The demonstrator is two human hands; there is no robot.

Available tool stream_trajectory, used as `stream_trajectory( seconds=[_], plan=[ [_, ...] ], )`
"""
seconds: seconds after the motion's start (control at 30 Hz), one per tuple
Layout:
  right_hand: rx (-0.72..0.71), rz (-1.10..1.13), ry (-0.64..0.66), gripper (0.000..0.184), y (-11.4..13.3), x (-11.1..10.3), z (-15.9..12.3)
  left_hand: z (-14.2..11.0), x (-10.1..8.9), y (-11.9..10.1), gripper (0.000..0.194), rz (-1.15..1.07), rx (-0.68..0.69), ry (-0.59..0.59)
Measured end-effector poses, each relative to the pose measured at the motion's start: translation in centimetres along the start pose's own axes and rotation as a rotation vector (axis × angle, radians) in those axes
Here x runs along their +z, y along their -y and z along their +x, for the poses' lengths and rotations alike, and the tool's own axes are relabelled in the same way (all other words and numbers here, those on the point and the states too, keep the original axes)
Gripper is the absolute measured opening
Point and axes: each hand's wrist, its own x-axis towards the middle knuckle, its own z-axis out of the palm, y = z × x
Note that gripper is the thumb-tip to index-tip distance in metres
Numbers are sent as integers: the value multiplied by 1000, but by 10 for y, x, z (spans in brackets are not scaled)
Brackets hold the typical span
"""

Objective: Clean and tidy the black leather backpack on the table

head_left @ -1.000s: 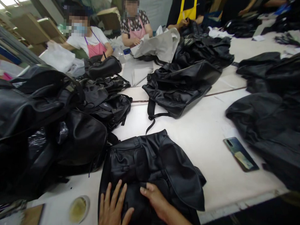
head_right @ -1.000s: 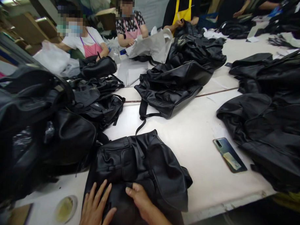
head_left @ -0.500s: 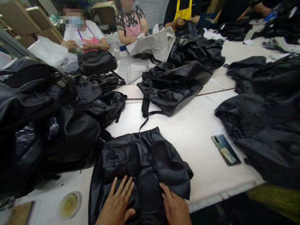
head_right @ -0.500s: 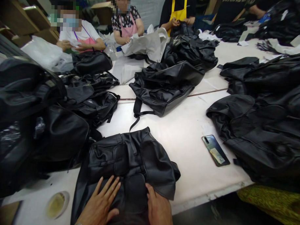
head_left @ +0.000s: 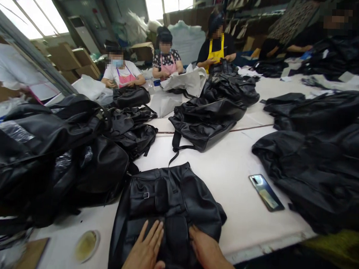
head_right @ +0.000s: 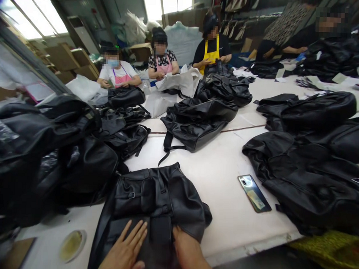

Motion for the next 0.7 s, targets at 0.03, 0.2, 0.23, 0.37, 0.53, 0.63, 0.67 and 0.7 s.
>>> stream_trajectory(
  seconds=[0.03, 0.2, 0.23, 0.37, 0.53, 0.63, 0.67, 0.7],
  plan=[
    [9, -36, 43, 44, 5, -5, -2, -5, 7, -1, 72, 14, 24, -42],
    [55, -312, 71, 31, 32, -15, -10, -13, 32, -4, 70, 15, 60, -99],
    [61, -363, 46, 30, 36, -15, -12, -13, 26, -3, 67, -33, 90, -99],
    [139, -533, 22, 28, 50, -20, -21, -35, -17, 17, 42, -297, 97, -203],
    [134, -649, 59, 34, 79, -34, -24, -64, -45, 54, 44, -430, -254, -203],
    [-6, -704, 12, 33, 96, -44, -18, -58, -46, 65, 41, -431, -236, -78],
    [-65, -723, -32, 31, 101, -48, -16, -55, -47, 67, 36, -425, -228, -43],
    [-116, -736, -89, 29, 105, -51, -13, -52, -48, 68, 31, -421, -215, -13]
  ],
)
